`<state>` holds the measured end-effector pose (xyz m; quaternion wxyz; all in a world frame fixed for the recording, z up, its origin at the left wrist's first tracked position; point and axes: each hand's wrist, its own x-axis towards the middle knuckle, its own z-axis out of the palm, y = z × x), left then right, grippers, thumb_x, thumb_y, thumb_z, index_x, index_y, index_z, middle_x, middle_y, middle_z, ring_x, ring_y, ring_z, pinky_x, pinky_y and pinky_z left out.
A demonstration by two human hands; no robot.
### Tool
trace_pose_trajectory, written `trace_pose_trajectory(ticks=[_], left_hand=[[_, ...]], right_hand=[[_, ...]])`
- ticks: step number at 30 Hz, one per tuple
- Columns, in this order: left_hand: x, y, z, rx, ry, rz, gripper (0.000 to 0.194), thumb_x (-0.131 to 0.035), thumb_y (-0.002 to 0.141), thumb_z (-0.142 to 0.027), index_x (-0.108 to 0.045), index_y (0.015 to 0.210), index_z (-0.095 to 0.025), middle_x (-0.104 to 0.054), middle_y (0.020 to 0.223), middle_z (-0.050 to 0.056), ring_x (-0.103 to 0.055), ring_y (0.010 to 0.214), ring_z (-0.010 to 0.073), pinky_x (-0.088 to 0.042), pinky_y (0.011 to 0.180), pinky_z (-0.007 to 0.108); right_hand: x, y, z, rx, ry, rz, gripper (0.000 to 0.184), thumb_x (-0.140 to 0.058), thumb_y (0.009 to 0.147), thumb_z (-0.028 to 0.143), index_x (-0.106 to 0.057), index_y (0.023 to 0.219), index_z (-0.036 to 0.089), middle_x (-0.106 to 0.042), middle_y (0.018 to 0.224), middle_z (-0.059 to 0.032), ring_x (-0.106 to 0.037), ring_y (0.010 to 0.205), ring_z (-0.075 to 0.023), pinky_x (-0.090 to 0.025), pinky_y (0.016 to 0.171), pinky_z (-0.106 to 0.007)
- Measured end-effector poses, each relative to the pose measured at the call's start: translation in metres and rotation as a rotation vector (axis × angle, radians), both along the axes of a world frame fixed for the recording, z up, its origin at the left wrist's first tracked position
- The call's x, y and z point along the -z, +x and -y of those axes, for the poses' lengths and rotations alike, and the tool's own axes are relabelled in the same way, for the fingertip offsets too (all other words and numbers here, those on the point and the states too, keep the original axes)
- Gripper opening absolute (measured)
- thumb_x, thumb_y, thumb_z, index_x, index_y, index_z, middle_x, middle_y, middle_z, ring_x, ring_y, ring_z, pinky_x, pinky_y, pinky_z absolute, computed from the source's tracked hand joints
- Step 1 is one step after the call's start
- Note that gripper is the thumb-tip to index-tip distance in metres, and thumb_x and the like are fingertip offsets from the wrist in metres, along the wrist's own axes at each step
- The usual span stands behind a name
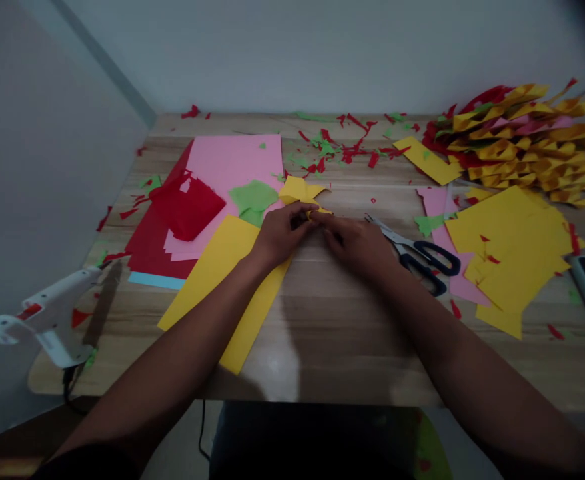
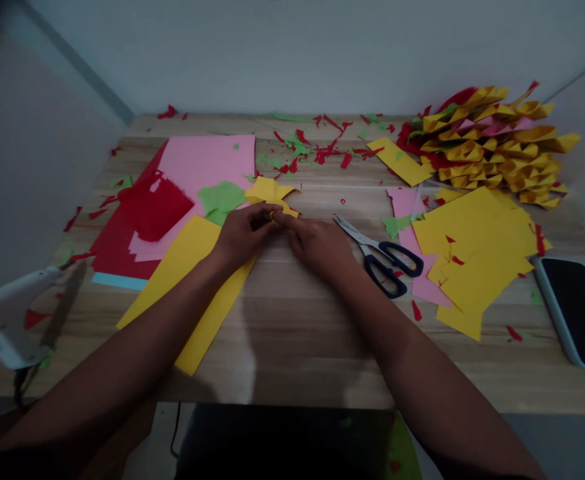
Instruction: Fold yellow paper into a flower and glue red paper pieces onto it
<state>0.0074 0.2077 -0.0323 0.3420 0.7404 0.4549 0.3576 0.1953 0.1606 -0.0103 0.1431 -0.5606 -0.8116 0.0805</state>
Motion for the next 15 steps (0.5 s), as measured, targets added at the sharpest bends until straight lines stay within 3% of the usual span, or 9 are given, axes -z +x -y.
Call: trace_pose_trajectory(ticks=[9,12,15], left_hand=[[-0.0018,0.0034,0.0040,-0.025,-0.041,0.040,0.029,-0.075,0.082,-0.027,-0.073,0.110,-0.020,-0.075,0.082,0.001,-0.067,0.073,0.0132,-0.052,0.073,0.026],[-0.0047,0.0038,0.0069,-0.030,-0.035,0.051,0.029,-0.076,0.081,-0.030,-0.073,0.108,-0.020,-0.074,0.080,-0.001,-0.068,0.073,0.0125,-0.052,0.073,0.024],[-0.0064,0.0044,0.0087,-0.052,-0.031,0.077,0.031,-0.077,0.079,-0.032,-0.070,0.106,-0.019,-0.075,0.087,0.000,-0.069,0.075,0.0124,-0.053,0.074,0.025]], right_hand=[[-0.0053,-0.0019,0.0027,0.034,0.043,0.027,0.041,-0.046,0.097,0.024,-0.060,0.135,0.028,-0.078,0.106,-0.0067,-0.070,0.080,-0.0217,-0.041,0.063,-0.029],[-0.0024,-0.0015,0.0033,0.106,0.048,-0.144,0.031,-0.049,0.096,0.026,-0.066,0.121,0.026,-0.077,0.092,-0.0042,-0.067,0.072,-0.0193,-0.040,0.063,-0.028],[0.0043,-0.0023,0.0020,0.229,0.032,-0.435,0.019,-0.052,0.094,0.033,-0.067,0.099,0.022,-0.066,0.068,0.0006,-0.060,0.060,-0.0154,-0.039,0.060,-0.027]])
